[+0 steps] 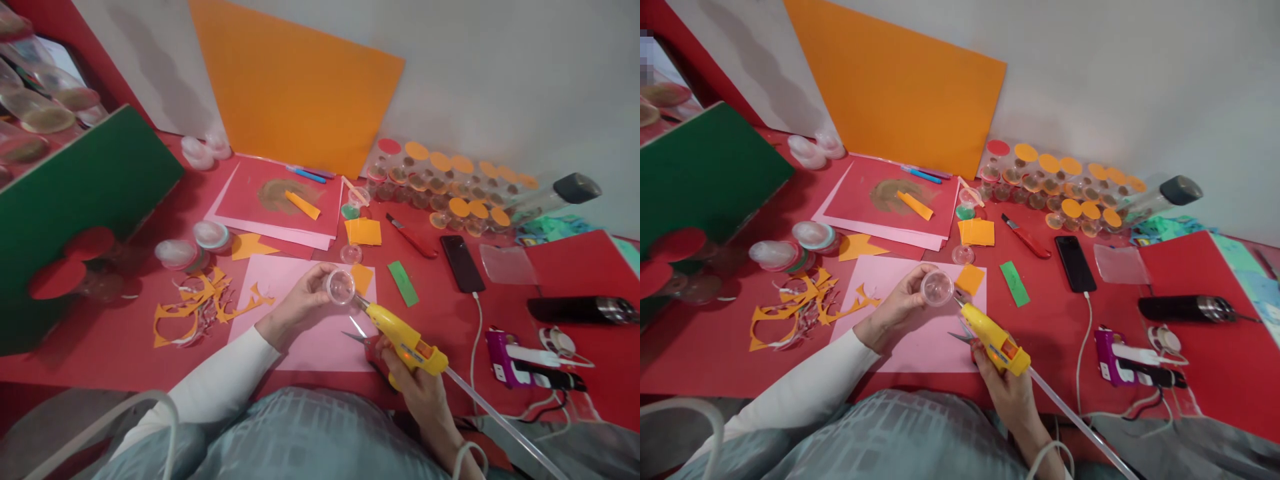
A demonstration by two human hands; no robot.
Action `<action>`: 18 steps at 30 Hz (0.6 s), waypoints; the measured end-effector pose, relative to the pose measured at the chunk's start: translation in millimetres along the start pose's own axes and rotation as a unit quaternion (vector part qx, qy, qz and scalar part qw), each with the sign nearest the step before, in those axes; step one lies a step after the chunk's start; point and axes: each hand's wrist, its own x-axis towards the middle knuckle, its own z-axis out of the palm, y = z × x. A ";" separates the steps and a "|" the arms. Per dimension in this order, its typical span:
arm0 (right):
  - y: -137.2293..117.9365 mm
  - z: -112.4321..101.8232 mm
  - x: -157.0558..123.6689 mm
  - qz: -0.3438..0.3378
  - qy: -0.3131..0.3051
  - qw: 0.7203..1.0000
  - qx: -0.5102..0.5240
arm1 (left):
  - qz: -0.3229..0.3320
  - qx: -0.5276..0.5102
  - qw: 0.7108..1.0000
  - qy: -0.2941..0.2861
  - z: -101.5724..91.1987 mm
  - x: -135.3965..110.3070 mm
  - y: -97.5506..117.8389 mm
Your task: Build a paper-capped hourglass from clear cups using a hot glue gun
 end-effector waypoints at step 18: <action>0.0 1.6 -2.7 -0.013 0.006 0.999 -0.035 | 0.007 0.006 1.000 -0.019 2.4 0.0 5.3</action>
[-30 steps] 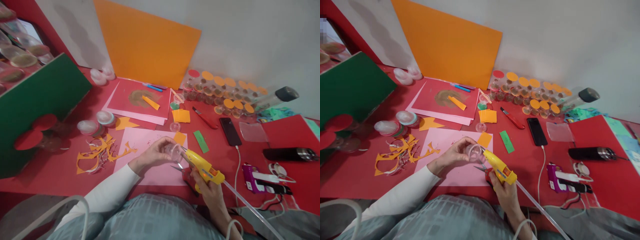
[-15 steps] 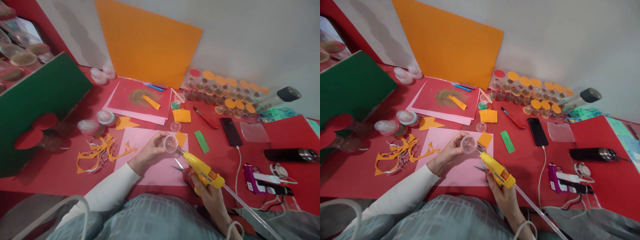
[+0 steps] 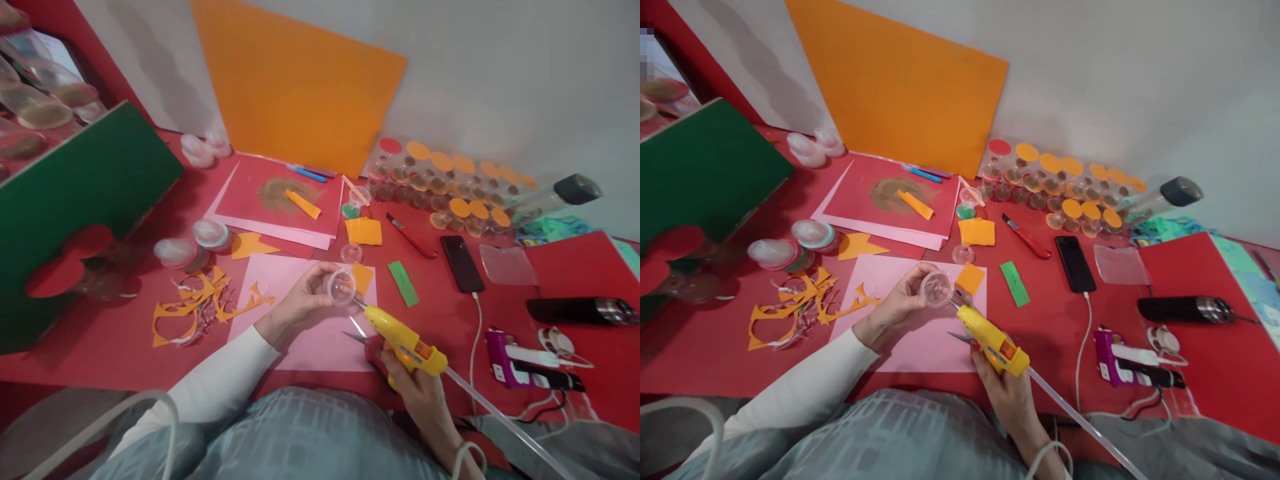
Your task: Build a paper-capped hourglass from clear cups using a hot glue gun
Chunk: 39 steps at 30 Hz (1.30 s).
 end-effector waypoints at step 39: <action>4.8 -0.2 3.3 -0.035 0.012 0.999 -0.026 | -0.019 0.008 0.999 -0.033 -4.8 -2.1 -2.3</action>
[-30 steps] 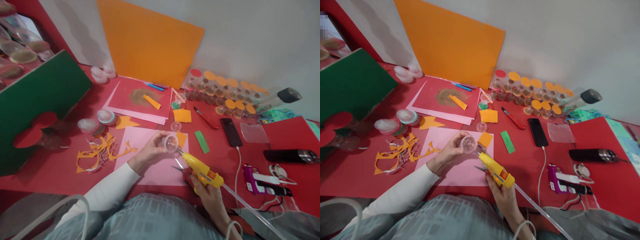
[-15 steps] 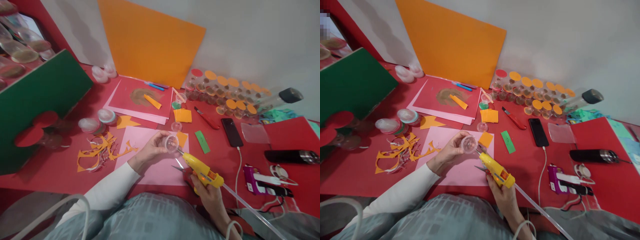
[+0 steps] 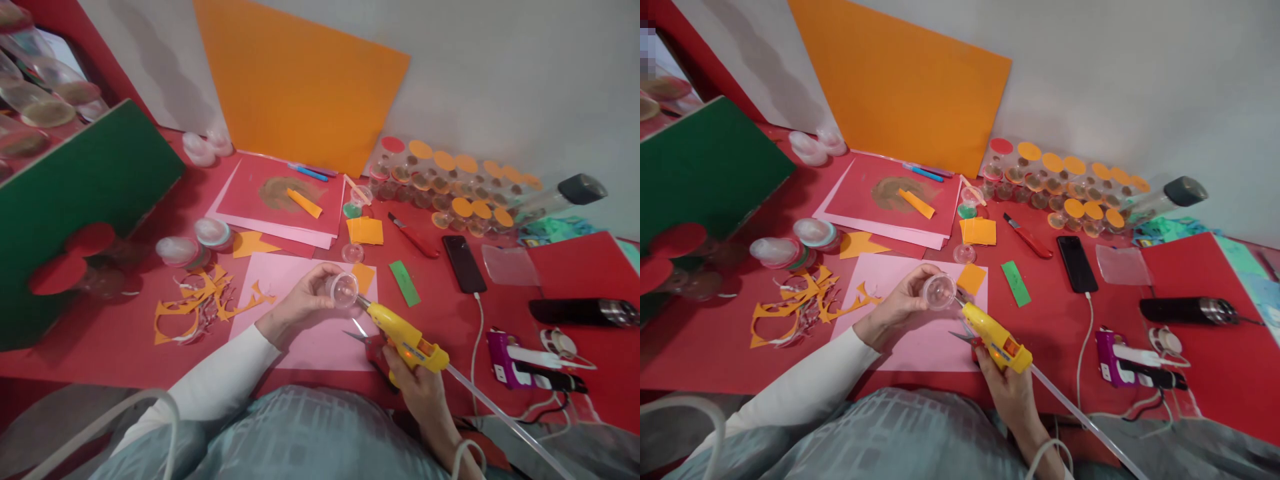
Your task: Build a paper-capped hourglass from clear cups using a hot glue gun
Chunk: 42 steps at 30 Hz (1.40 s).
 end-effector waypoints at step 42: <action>10.3 21.2 63.8 -0.037 -0.042 0.996 0.072 | 0.109 0.248 0.959 0.078 -6.0 -3.7 41.4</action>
